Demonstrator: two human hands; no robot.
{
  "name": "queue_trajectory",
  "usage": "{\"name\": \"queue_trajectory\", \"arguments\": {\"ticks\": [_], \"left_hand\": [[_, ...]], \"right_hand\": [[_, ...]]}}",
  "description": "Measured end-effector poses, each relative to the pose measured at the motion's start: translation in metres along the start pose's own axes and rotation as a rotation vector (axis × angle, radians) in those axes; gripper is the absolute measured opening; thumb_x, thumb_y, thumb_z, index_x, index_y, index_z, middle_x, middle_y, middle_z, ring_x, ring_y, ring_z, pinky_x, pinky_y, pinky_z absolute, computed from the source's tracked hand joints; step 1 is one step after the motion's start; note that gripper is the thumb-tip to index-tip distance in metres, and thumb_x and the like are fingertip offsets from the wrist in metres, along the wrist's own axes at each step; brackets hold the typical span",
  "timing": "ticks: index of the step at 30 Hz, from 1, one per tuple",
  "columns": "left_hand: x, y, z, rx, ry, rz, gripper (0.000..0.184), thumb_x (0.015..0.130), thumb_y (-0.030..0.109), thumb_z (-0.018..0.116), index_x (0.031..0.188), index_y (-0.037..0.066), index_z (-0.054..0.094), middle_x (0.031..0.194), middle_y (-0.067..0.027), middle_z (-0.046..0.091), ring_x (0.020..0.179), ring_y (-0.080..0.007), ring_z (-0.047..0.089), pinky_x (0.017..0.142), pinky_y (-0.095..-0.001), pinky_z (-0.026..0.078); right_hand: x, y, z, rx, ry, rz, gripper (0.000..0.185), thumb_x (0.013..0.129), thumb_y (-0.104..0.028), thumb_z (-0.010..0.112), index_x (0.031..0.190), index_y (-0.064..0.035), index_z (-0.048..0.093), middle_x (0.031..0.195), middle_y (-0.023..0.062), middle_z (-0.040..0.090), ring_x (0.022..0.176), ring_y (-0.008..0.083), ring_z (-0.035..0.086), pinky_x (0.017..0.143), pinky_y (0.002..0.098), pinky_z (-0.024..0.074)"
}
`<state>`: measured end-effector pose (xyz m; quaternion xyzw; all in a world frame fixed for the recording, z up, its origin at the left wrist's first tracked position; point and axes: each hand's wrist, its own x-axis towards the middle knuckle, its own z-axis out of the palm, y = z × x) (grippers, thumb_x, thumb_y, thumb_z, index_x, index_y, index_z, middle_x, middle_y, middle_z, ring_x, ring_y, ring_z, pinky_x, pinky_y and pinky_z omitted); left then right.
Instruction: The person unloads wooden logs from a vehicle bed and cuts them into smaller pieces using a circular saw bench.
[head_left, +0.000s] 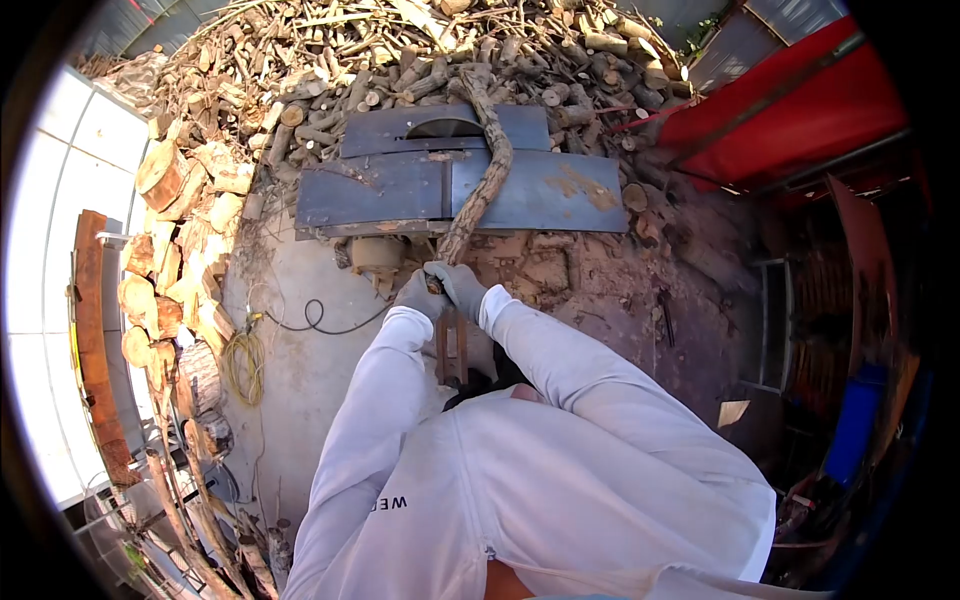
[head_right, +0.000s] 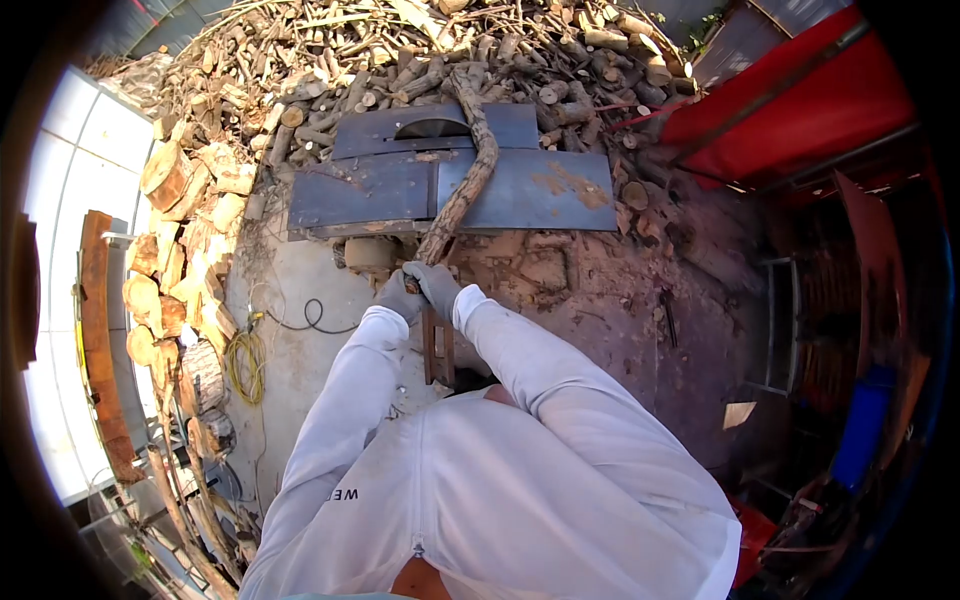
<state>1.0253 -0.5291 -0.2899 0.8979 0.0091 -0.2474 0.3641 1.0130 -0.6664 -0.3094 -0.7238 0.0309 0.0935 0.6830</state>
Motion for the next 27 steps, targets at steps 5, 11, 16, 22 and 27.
{"name": "queue_trajectory", "arguments": {"ticks": [5,11,16,22,27], "left_hand": [[0.01,-0.022,-0.002,-0.021,0.028,-0.044,0.078,0.061,0.032,0.093,0.123,0.005,0.055,0.118,-0.0145,0.066,0.109,-0.0288,0.064,0.094,-0.0395,0.051],[0.005,-0.029,-0.009,-0.016,0.079,-0.023,0.083,0.059,0.03,0.094,0.126,0.005,0.054,0.118,-0.0143,0.066,0.111,-0.0281,0.063,0.096,-0.0385,0.05],[-0.001,-0.045,-0.009,-0.085,0.112,-0.025,0.083,0.061,0.03,0.092,0.13,0.008,0.053,0.122,-0.0143,0.065,0.113,-0.0291,0.063,0.097,-0.0391,0.05],[-0.068,-0.007,-0.019,-0.029,0.18,-0.198,0.073,0.071,0.033,0.085,0.131,0.008,0.051,0.122,-0.0161,0.065,0.113,-0.0305,0.064,0.096,-0.0399,0.05],[-0.072,-0.028,0.041,-0.361,-0.003,0.051,0.067,0.071,0.027,0.085,0.126,0.003,0.054,0.115,-0.0152,0.065,0.107,-0.0287,0.064,0.094,-0.0385,0.052]], "right_hand": [[0.013,0.016,-0.002,-0.494,-0.221,-0.345,0.044,0.093,-0.004,0.055,0.137,-0.0133,0.055,0.132,0.0144,0.062,0.114,0.0309,0.063,0.099,0.034,0.0501],[0.018,0.012,0.009,-0.176,-0.289,-0.051,0.036,0.101,-0.015,0.049,0.136,-0.0138,0.058,0.124,0.0135,0.066,0.108,0.0261,0.065,0.095,0.0322,0.0505],[0.012,-0.015,0.015,0.12,-0.31,0.262,0.034,0.104,-0.02,0.048,0.135,-0.0129,0.06,0.119,0.011,0.068,0.096,0.0199,0.066,0.084,0.031,0.053],[-0.018,-0.026,0.051,0.213,-0.076,0.472,0.039,0.094,-0.035,0.068,0.113,-0.001,0.069,0.09,0.0101,0.071,0.08,0.014,0.066,0.073,0.03,0.0543],[-0.082,-0.052,-0.002,0.338,0.058,0.317,0.041,0.094,-0.024,0.071,0.123,-0.0006,0.055,0.103,0.0077,0.068,0.086,0.0138,0.064,0.077,0.03,0.0542]]}}
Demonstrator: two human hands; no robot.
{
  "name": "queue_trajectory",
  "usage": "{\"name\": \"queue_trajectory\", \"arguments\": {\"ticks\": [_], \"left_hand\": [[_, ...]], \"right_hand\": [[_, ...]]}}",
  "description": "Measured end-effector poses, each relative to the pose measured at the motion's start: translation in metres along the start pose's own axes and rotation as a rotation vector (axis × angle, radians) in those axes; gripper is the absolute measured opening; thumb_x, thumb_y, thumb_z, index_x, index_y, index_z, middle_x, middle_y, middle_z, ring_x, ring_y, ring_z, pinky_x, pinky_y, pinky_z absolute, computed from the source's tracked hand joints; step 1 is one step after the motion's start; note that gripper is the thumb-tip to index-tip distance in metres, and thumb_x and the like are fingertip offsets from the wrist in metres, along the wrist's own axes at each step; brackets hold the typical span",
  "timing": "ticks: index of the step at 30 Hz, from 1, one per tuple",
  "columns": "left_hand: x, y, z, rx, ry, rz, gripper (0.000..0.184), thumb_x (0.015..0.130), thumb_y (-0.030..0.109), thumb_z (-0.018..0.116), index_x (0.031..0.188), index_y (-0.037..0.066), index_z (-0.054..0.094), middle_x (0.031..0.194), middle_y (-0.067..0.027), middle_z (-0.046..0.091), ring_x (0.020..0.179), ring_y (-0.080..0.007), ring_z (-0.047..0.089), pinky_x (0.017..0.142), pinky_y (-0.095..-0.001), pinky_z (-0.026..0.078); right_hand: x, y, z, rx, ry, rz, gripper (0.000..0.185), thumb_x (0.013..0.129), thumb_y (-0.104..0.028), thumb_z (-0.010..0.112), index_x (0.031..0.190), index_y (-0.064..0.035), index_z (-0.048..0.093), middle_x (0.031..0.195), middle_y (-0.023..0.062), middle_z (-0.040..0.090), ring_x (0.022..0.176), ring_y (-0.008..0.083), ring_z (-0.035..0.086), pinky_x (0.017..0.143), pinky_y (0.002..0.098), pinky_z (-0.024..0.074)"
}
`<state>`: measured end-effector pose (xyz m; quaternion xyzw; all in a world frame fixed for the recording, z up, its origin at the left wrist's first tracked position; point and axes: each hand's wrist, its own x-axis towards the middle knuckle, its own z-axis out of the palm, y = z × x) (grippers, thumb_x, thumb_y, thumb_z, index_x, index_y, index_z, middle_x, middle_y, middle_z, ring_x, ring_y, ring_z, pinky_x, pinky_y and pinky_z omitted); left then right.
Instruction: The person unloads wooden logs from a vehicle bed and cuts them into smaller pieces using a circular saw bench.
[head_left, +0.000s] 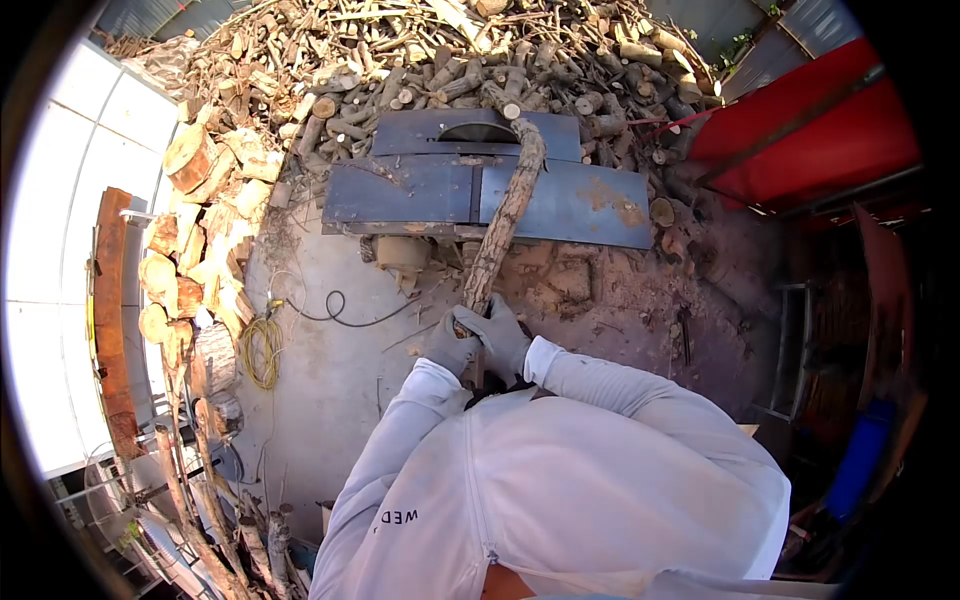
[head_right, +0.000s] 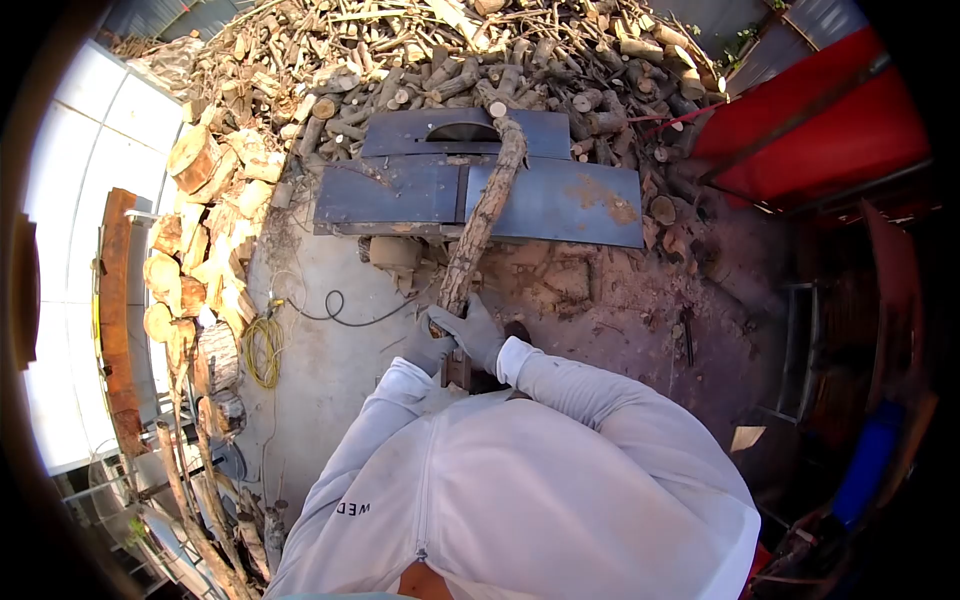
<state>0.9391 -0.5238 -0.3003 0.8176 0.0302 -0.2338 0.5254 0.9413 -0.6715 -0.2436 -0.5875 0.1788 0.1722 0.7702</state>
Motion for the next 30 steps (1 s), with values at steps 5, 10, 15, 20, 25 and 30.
{"name": "queue_trajectory", "arguments": {"ticks": [5,10,15,20,25,30], "left_hand": [[0.009,0.091,0.057,-0.821,-0.223,-0.051,0.051,0.079,0.009,0.078,0.124,0.001,0.054,0.105,-0.0096,0.066,0.091,-0.0188,0.067,0.085,-0.0328,0.055],[0.065,0.102,0.096,-1.13,-0.547,-0.148,0.028,0.083,0.002,0.072,0.11,0.002,0.063,0.102,-0.0093,0.067,0.09,-0.0201,0.067,0.085,-0.0325,0.055],[0.112,0.09,0.143,-0.879,-0.466,-0.052,0.047,0.087,0.028,0.077,0.12,-0.002,0.062,0.113,-0.0149,0.069,0.098,-0.0237,0.068,0.084,-0.0334,0.054],[0.149,0.063,0.179,-0.456,-0.263,-0.3,0.056,0.087,0.037,0.077,0.119,-0.008,0.06,0.113,-0.0158,0.069,0.098,-0.0213,0.067,0.083,-0.034,0.054],[0.148,0.064,0.17,-0.867,-0.285,-0.255,0.028,0.092,0.01,0.067,0.117,-0.002,0.063,0.109,-0.0132,0.07,0.098,-0.0218,0.068,0.083,-0.0338,0.055],[0.147,0.07,0.159,-0.864,-0.513,-0.171,0.027,0.088,-0.002,0.061,0.115,0.001,0.059,0.107,-0.012,0.067,0.101,-0.0211,0.065,0.084,-0.0344,0.054]], "right_hand": [[-0.023,-0.015,-0.076,0.055,0.231,-0.075,0.051,0.094,-0.032,0.071,0.13,-0.0009,0.05,0.105,0.0063,0.063,0.093,0.0124,0.061,0.084,0.0284,0.0516],[-0.007,-0.056,-0.135,0.298,-0.024,0.01,0.032,0.104,-0.029,0.054,0.128,-0.0084,0.059,0.117,0.003,0.06,0.094,0.0096,0.058,0.077,0.0216,0.0483],[0.03,-0.077,-0.187,-0.323,0.045,-0.168,0.033,0.097,-0.023,0.062,0.123,-0.0023,0.064,0.106,0.0099,0.068,0.09,0.0165,0.065,0.077,0.0289,0.0514],[0.055,-0.099,-0.18,-0.592,0.298,-0.013,0.032,0.093,-0.015,0.067,0.12,0.0016,0.065,0.092,0.0092,0.072,0.08,0.0149,0.066,0.073,0.0304,0.0513],[0.044,-0.055,-0.166,-0.034,0.302,-0.181,0.034,0.095,-0.02,0.066,0.121,0.0029,0.064,0.1,0.009,0.071,0.084,0.0188,0.067,0.077,0.0304,0.0532],[0.066,-0.055,-0.184,-0.015,0.102,-0.013,0.037,0.095,-0.024,0.065,0.113,0.0081,0.065,0.101,0.0158,0.071,0.09,0.0207,0.068,0.081,0.0287,0.0541]]}}
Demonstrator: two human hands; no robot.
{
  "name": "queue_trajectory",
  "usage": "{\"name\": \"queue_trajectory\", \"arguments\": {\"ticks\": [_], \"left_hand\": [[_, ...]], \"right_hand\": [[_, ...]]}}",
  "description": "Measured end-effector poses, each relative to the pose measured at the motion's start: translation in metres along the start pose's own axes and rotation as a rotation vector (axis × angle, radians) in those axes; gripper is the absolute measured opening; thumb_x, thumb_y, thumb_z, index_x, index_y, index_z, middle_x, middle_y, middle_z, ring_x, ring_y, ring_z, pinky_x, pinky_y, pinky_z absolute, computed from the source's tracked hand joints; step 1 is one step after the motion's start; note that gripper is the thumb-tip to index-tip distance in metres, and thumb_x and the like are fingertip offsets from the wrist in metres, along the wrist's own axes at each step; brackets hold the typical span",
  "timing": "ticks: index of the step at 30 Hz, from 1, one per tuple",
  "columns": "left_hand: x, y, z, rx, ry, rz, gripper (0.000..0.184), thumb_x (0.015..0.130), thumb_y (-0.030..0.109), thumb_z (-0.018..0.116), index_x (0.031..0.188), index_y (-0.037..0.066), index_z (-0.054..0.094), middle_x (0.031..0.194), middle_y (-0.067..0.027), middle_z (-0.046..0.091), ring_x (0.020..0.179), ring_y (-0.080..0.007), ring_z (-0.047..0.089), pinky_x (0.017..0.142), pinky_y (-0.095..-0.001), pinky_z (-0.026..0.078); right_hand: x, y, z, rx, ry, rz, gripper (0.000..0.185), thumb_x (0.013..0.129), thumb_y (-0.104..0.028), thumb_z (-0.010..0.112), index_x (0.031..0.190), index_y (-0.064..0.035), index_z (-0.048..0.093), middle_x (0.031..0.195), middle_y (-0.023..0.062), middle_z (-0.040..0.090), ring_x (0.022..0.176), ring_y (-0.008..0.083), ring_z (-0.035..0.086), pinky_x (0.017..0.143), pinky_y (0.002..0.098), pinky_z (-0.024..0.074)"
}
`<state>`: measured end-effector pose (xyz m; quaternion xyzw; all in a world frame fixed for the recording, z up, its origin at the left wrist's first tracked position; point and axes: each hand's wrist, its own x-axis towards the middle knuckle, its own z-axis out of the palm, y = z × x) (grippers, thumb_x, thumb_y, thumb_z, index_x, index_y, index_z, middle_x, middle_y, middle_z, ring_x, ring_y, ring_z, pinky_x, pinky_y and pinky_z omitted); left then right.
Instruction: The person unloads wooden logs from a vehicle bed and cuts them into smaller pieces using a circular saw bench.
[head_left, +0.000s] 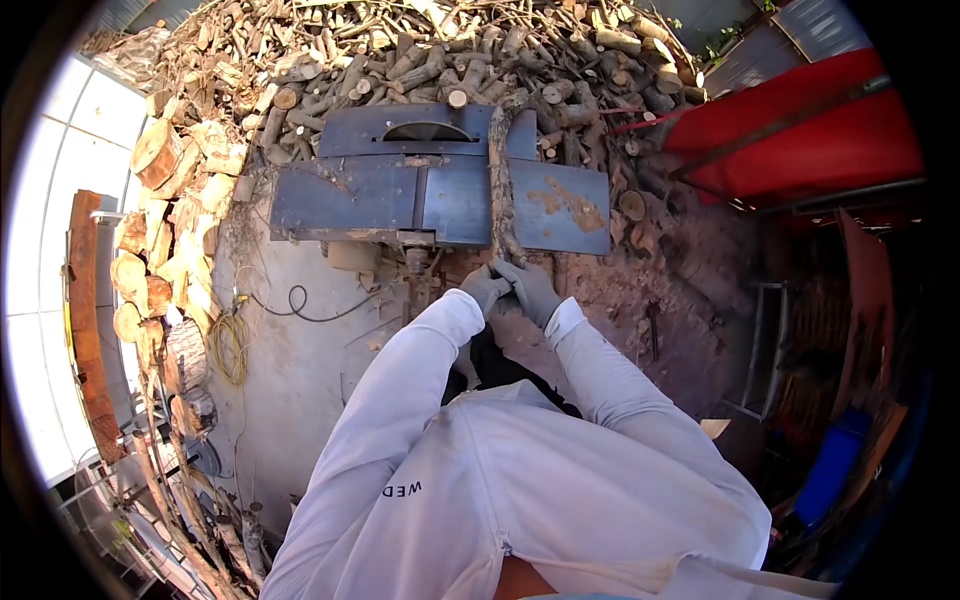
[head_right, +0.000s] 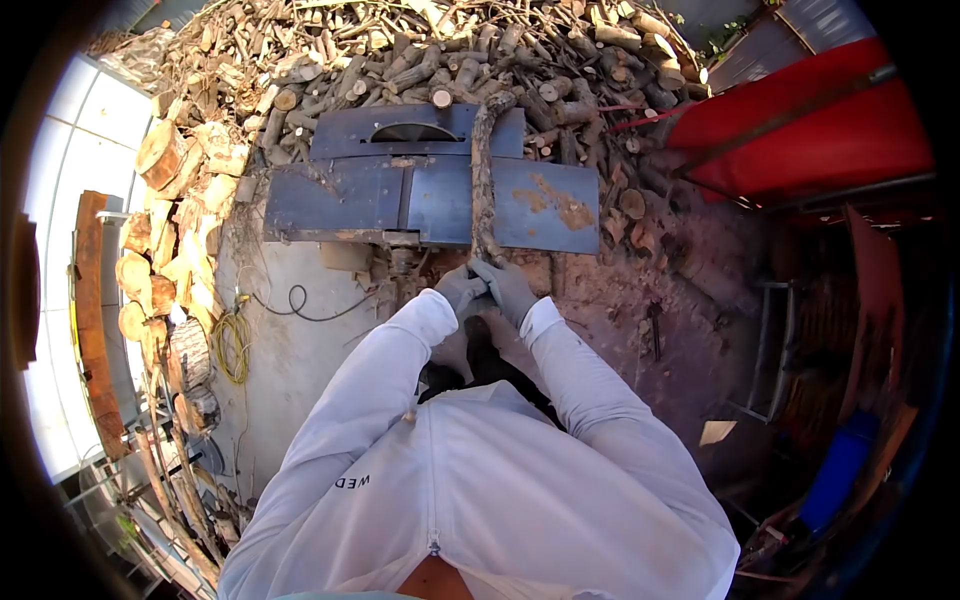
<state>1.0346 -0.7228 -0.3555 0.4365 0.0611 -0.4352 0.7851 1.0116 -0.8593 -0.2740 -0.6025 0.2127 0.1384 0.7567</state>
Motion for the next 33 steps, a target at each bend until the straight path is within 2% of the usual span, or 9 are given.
{"name": "queue_trajectory", "arguments": {"ticks": [3,6,8,11,12,14,16,31,33], "left_hand": [[-0.04,0.041,0.041,-0.179,0.023,0.063,0.036,0.087,0.001,0.065,0.121,0.001,0.053,0.114,-0.0129,0.065,0.105,-0.0219,0.064,0.089,-0.0335,0.053],[-0.076,0.023,0.01,0.536,0.35,0.059,0.078,0.091,0.01,0.071,0.152,-0.006,0.025,0.144,-0.0201,0.049,0.131,-0.0262,0.051,0.107,-0.0355,0.043],[-0.119,-0.005,-0.027,0.385,0.35,0.029,0.075,0.091,0.014,0.071,0.15,-0.006,0.03,0.143,-0.0194,0.05,0.13,-0.0263,0.051,0.108,-0.0361,0.042],[-0.203,-0.042,-0.085,0.5,0.423,-0.125,0.057,0.093,0.011,0.065,0.144,-0.001,0.043,0.128,-0.0132,0.061,0.11,-0.0193,0.062,0.094,-0.0316,0.049],[-0.235,-0.056,-0.09,0.518,0.563,-0.173,0.061,0.092,0.014,0.068,0.145,-0.002,0.042,0.125,-0.014,0.063,0.11,-0.0205,0.062,0.093,-0.0319,0.05],[-0.298,-0.081,-0.098,0.519,0.848,-0.267,0.071,0.09,0.021,0.073,0.146,-0.006,0.04,0.119,-0.0155,0.066,0.109,-0.023,0.063,0.093,-0.0325,0.051],[-0.354,-0.147,-0.134,0.461,0.98,-0.268,0.071,0.088,0.021,0.074,0.145,-0.004,0.04,0.105,-0.0097,0.065,0.08,-0.0155,0.062,0.066,-0.029,0.052],[-0.443,-0.261,-0.094,0.049,1.128,-0.411,0.063,0.089,0.009,0.071,0.145,0.003,0.042,0.101,-0.0077,0.065,0.079,-0.0164,0.061,0.064,-0.0354,0.051],[-0.433,-0.239,-0.096,-0.069,1.162,-0.325,0.063,0.089,0.007,0.071,0.146,0.004,0.042,0.101,-0.0074,0.064,0.079,-0.0167,0.061,0.064,-0.0365,0.051]], "right_hand": [[0.052,0.023,-0.014,-0.331,0.028,0.132,0.048,0.091,-0.036,0.068,0.109,0.0087,0.065,0.1,0.0212,0.071,0.092,0.0274,0.07,0.081,0.0337,0.0548],[0.058,-0.005,0.003,-0.653,0.062,0.184,0.06,0.087,-0.049,0.068,0.105,0.0085,0.065,0.099,0.026,0.07,0.095,0.0337,0.071,0.083,0.0393,0.0539],[0.076,-0.001,0.019,-0.984,0.153,0.047,0.059,0.089,-0.049,0.066,0.103,0.0081,0.065,0.09,0.0254,0.071,0.089,0.0368,0.071,0.086,0.0437,0.0532],[0.076,-0.042,0.048,-0.899,0.093,0.142,0.059,0.089,-0.048,0.066,0.106,0.0086,0.064,0.094,0.0267,0.071,0.095,0.0386,0.07,0.089,0.0444,0.0522],[0.083,-0.039,0.052,-0.9,0.092,0.093,0.066,0.09,-0.051,0.063,0.106,0.0125,0.065,0.105,0.0354,0.066,0.104,0.0472,0.064,0.091,0.0475,0.0504],[0.103,-0.01,0.054,-0.95,0.108,0.068,0.064,0.09,-0.05,0.063,0.106,0.0115,0.065,0.105,0.0346,0.066,0.104,0.0468,0.064,0.092,0.0474,0.0506],[0.112,-0.003,0.059,-1.005,0.129,0.037,0.062,0.09,-0.049,0.064,0.107,0.0104,0.066,0.106,0.0338,0.067,0.105,0.0464,0.064,0.092,0.0473,0.0507],[0.103,-0.032,0.088,-1.041,-0.034,0.102,0.055,0.09,-0.042,0.065,0.119,0.0052,0.061,0.117,0.0309,0.064,0.113,0.0438,0.062,0.096,0.0479,0.0489],[0.101,-0.045,0.103,-1.302,-0.41,-0.152,0.059,0.091,-0.045,0.062,0.123,0.0038,0.058,0.123,0.0311,0.061,0.117,0.043,0.059,0.099,0.0481,0.0463]]}}
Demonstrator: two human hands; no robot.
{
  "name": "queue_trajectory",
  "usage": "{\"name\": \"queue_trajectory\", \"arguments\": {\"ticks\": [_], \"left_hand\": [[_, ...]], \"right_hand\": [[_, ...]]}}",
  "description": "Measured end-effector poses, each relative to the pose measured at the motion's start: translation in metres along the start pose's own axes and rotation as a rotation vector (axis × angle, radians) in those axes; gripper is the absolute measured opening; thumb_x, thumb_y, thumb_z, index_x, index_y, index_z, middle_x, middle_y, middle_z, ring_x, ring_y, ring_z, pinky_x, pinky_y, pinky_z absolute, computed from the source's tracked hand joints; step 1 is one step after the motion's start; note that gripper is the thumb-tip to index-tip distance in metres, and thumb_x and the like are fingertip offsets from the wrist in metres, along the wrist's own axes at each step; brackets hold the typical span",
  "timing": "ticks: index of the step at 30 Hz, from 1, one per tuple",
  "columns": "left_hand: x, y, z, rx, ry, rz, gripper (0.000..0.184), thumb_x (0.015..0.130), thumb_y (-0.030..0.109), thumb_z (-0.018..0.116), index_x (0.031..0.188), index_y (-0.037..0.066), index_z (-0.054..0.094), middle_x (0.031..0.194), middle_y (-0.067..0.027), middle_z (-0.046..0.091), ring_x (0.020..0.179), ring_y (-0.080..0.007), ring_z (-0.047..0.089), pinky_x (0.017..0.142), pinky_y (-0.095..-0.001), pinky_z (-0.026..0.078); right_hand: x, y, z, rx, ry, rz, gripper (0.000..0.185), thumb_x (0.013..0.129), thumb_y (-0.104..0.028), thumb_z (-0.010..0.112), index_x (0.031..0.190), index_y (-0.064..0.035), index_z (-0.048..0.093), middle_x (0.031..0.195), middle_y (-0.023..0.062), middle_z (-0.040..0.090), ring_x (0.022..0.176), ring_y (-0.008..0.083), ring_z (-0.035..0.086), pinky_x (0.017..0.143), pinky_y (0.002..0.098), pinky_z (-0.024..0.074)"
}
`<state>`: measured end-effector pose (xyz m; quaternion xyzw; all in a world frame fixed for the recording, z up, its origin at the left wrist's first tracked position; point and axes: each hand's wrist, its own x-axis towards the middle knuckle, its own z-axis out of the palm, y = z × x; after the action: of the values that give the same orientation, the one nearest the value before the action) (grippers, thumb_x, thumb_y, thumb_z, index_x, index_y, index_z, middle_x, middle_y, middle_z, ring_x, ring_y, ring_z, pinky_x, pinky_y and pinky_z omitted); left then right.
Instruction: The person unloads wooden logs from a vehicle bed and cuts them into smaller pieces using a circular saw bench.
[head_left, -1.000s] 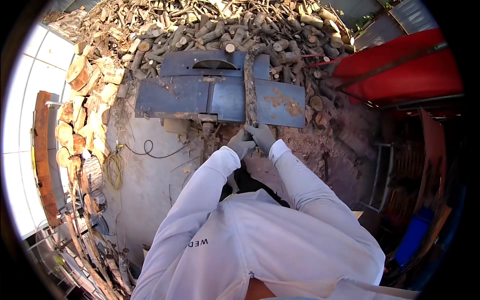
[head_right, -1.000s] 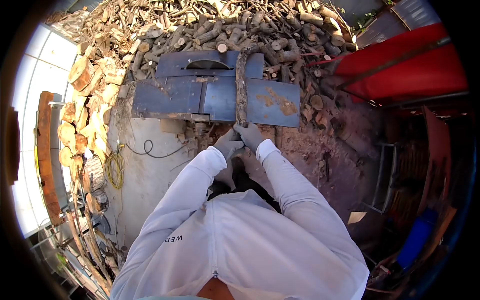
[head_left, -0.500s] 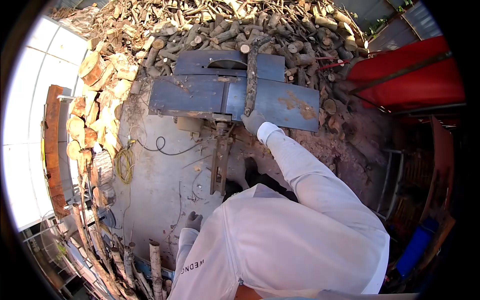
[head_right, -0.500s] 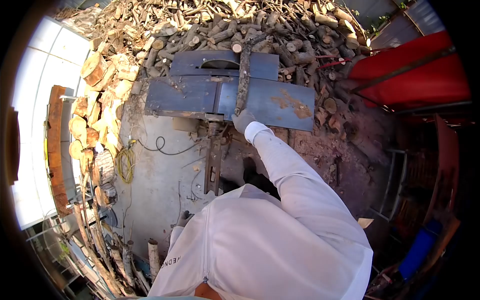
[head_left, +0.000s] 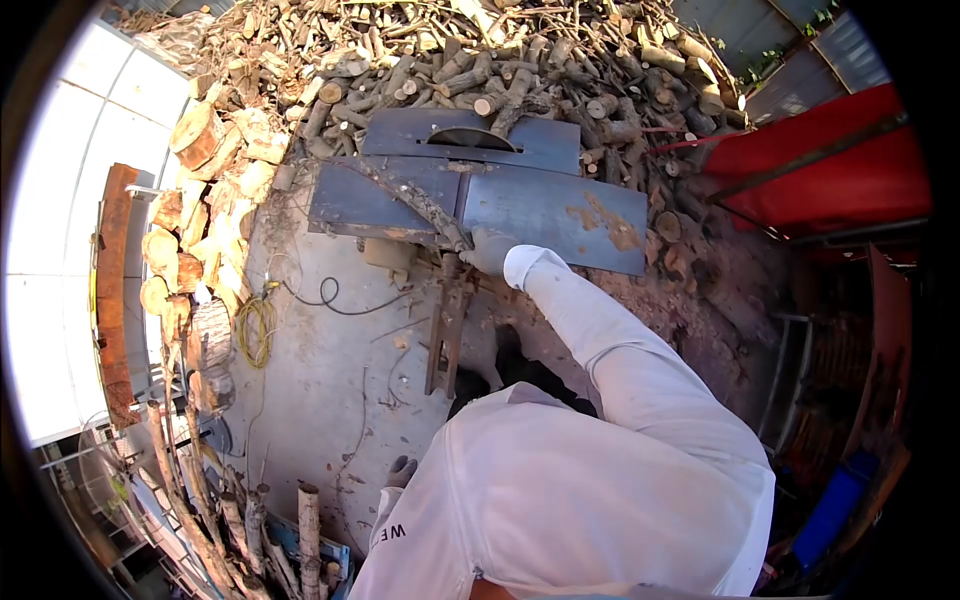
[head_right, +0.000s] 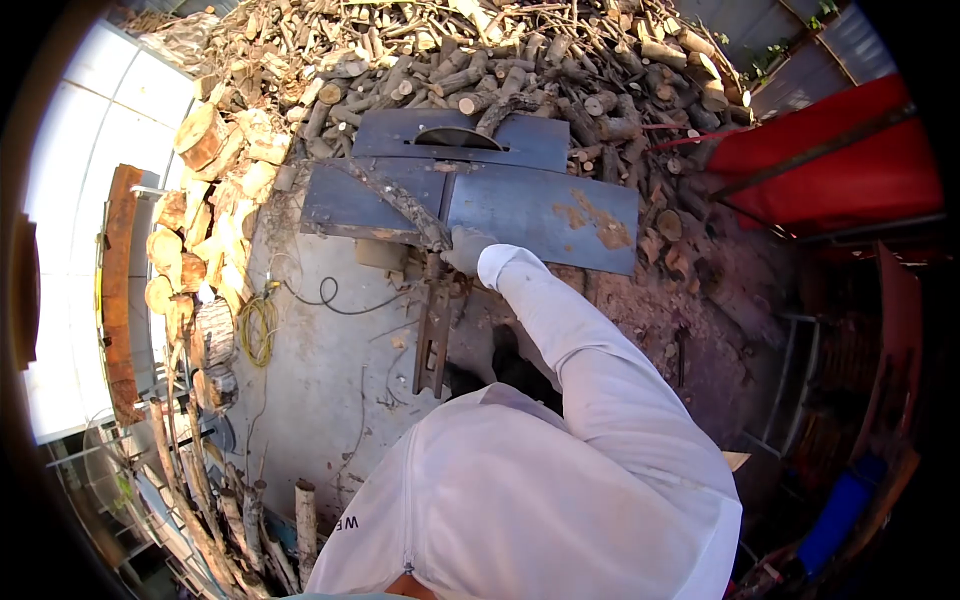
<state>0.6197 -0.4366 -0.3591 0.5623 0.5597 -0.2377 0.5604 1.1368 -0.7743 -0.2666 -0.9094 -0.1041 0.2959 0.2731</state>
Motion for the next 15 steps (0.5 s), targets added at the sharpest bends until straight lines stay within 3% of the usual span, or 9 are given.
{"name": "queue_trajectory", "arguments": {"ticks": [2,4,6,9,10,12,15], "left_hand": [[-0.003,0.024,0.0,-0.169,0.011,0.013,0.063,0.09,0.005,0.07,0.146,0.005,0.042,0.101,-0.007,0.064,0.079,-0.017,0.061,0.064,-0.0375,0.051],[-0.001,0.045,-0.009,-0.282,0.007,0.051,0.063,0.09,0.007,0.07,0.146,0.007,0.042,0.106,-0.0058,0.064,0.083,-0.0167,0.062,0.069,-0.0365,0.051],[-0.004,0.058,-0.012,-0.379,-0.008,0.149,0.063,0.09,0.008,0.071,0.146,0.009,0.043,0.107,-0.0048,0.064,0.084,-0.0163,0.062,0.07,-0.0361,0.052],[-0.021,0.067,0.004,-0.404,0.059,0.167,0.062,0.09,0.009,0.072,0.145,0.01,0.044,0.105,-0.0053,0.065,0.088,-0.0163,0.063,0.073,-0.035,0.053],[-0.019,0.06,0.009,-0.422,0.049,0.168,0.062,0.09,0.009,0.072,0.145,0.01,0.044,0.105,-0.0053,0.065,0.088,-0.0163,0.063,0.073,-0.035,0.053],[-0.02,0.033,0.013,-0.43,0.046,0.09,0.058,0.091,0.011,0.072,0.143,0.009,0.047,0.099,-0.0056,0.065,0.086,-0.0166,0.064,0.075,-0.0339,0.054],[-0.005,-0.023,0.01,-0.278,0.041,0.03,0.057,0.09,0.011,0.073,0.142,0.008,0.048,0.103,-0.0075,0.066,0.088,-0.0178,0.065,0.075,-0.0353,0.055]], "right_hand": [[-0.009,-0.036,0.003,0.145,0.069,0.011,0.058,0.093,-0.049,0.058,0.122,0.0019,0.054,0.122,0.0303,0.062,0.117,0.0447,0.058,0.1,0.0487,0.0444],[-0.028,-0.052,0.031,0.38,0.295,0.052,0.056,0.094,-0.049,0.058,0.12,0.0007,0.052,0.122,0.0299,0.062,0.117,0.0463,0.058,0.1,0.0493,0.0438],[-0.082,-0.056,0.032,0.645,0.337,0.101,0.062,0.093,-0.048,0.062,0.129,0.0005,0.052,0.116,0.0293,0.064,0.11,0.0452,0.061,0.095,0.0487,0.0465],[-0.146,0.008,0.066,0.529,0.412,0.214,0.067,0.094,-0.047,0.059,0.142,-0.0036,0.043,0.116,0.0282,0.065,0.113,0.0452,0.06,0.098,0.0496,0.0453],[-0.166,0.03,0.065,0.446,0.455,0.248,0.063,0.093,-0.045,0.061,0.14,-0.005,0.046,0.116,0.0265,0.066,0.113,0.0439,0.061,0.098,0.0489,0.0453],[-0.189,0.071,0.043,0.381,0.466,0.311,0.058,0.092,-0.038,0.066,0.135,-0.0008,0.051,0.112,0.0248,0.067,0.107,0.0409,0.064,0.092,0.0454,0.0486],[-0.185,0.1,-0.015,0.133,0.51,0.332,0.056,0.092,-0.036,0.066,0.134,-0.0018,0.052,0.115,0.027,0.066,0.11,0.0431,0.062,0.094,0.0469,0.0478]]}}
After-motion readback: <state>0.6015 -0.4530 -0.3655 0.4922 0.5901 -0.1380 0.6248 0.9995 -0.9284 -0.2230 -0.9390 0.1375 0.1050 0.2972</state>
